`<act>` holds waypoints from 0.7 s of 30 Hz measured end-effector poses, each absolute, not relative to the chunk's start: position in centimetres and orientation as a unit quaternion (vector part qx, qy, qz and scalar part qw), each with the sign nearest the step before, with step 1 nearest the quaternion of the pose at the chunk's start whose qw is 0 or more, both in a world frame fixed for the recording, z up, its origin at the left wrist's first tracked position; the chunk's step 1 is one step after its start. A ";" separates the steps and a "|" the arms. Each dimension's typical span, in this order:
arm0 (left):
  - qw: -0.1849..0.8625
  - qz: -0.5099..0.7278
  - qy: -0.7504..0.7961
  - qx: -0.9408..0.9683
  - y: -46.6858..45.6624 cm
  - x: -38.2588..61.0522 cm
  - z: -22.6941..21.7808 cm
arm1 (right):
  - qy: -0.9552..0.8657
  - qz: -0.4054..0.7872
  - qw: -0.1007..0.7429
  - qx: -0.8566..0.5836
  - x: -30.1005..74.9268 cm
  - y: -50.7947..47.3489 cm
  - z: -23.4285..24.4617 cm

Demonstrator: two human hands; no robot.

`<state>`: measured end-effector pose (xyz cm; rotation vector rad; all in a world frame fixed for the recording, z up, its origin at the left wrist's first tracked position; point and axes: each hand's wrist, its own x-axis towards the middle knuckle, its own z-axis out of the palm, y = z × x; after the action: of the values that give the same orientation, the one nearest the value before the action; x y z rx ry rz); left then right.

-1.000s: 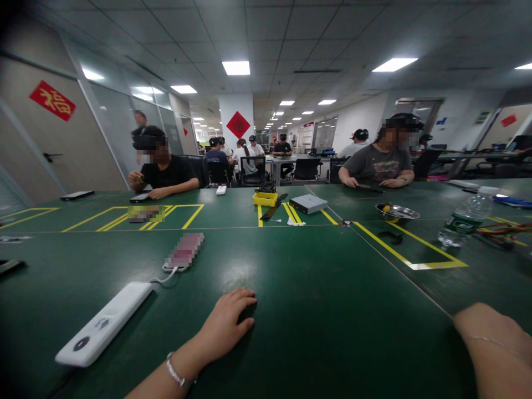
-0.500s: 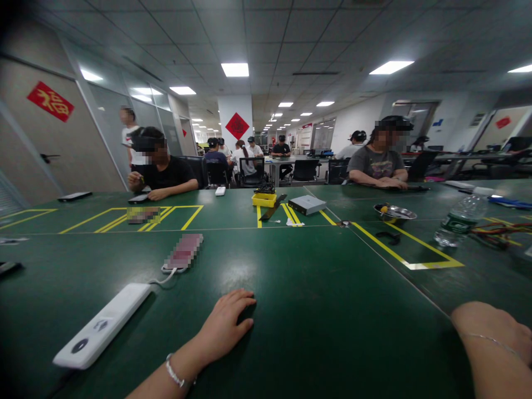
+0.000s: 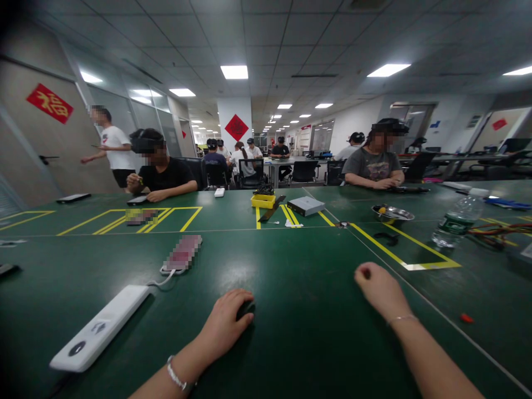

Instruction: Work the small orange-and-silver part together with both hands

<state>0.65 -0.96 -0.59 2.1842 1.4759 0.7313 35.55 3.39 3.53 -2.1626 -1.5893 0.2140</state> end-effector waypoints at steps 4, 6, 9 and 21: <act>0.235 0.300 0.529 0.758 -1.6 1.6 -0.4 | -0.669 0.252 0.297 -0.633 23.5 2.3 1.9; 0.261 0.317 0.517 0.751 -2.0 2.0 -0.5 | -0.679 0.316 0.322 -0.580 18.9 1.0 1.1; 0.277 0.345 0.513 0.736 -2.1 2.3 -0.7 | -0.681 0.370 0.346 -0.529 15.8 -0.4 0.5; 0.489 0.501 0.502 0.507 0.3 0.5 -0.9 | -0.533 -0.074 0.190 -0.821 39.3 4.5 -0.5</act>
<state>0.50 0.27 -0.92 1.2316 1.2196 1.2183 39.35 4.51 -0.55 -2.3074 -1.4973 -0.2085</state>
